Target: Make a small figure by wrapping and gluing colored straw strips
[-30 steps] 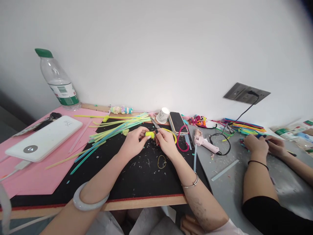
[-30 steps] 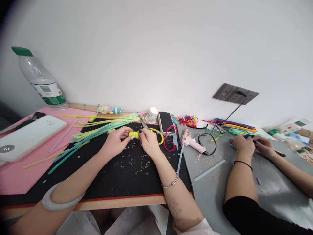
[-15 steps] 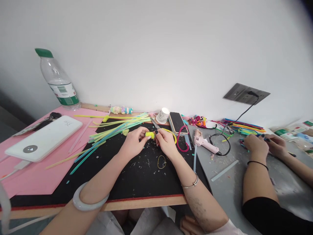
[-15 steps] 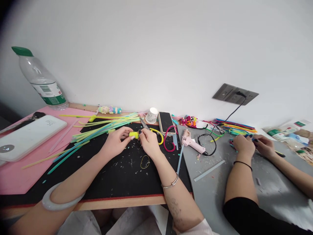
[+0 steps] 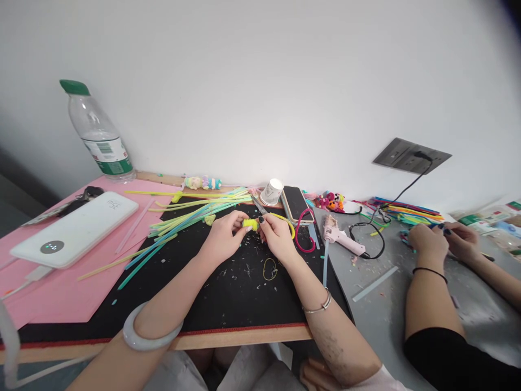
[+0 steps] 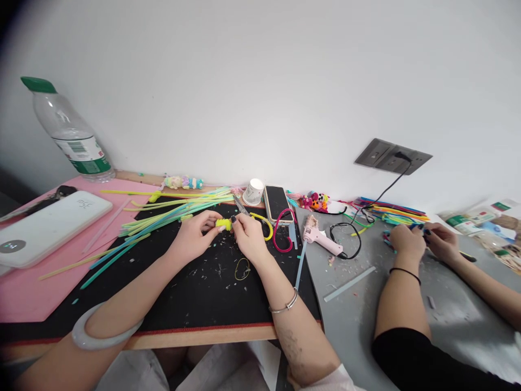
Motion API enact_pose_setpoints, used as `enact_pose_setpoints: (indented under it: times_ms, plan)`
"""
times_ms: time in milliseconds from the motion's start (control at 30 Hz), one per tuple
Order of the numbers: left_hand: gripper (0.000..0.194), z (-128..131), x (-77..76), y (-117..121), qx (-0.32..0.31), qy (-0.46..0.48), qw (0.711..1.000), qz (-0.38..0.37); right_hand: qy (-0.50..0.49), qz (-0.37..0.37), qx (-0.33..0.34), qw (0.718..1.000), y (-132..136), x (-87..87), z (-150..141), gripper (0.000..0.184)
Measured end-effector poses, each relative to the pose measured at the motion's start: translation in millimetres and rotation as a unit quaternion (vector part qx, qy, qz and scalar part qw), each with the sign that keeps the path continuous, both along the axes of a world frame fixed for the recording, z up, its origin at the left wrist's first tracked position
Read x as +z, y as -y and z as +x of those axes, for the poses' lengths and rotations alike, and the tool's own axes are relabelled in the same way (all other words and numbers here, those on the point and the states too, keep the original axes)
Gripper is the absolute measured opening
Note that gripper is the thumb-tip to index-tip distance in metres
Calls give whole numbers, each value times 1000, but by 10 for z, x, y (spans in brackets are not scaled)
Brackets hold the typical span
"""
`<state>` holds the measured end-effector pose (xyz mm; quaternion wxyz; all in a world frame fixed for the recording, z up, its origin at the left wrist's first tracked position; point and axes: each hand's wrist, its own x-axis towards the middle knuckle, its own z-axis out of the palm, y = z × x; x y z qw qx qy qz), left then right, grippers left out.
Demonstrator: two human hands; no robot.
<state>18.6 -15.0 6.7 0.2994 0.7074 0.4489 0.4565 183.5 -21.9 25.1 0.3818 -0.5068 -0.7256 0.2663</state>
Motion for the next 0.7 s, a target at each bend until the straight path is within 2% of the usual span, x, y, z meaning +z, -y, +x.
enact_pose_setpoints:
  times_ms: [333, 500, 700]
  plan:
    - [17, 9, 33, 5, 14, 5, 1000, -3, 9, 10, -6, 1000, 9, 29, -11, 25]
    - [20, 0, 39, -3, 28, 15, 999, -19, 0, 20, 2, 1000, 8, 1, -40, 24]
    - [17, -9, 41, -4, 14, 49, 998, -49, -19, 4, -12, 1000, -40, -55, -25, 22]
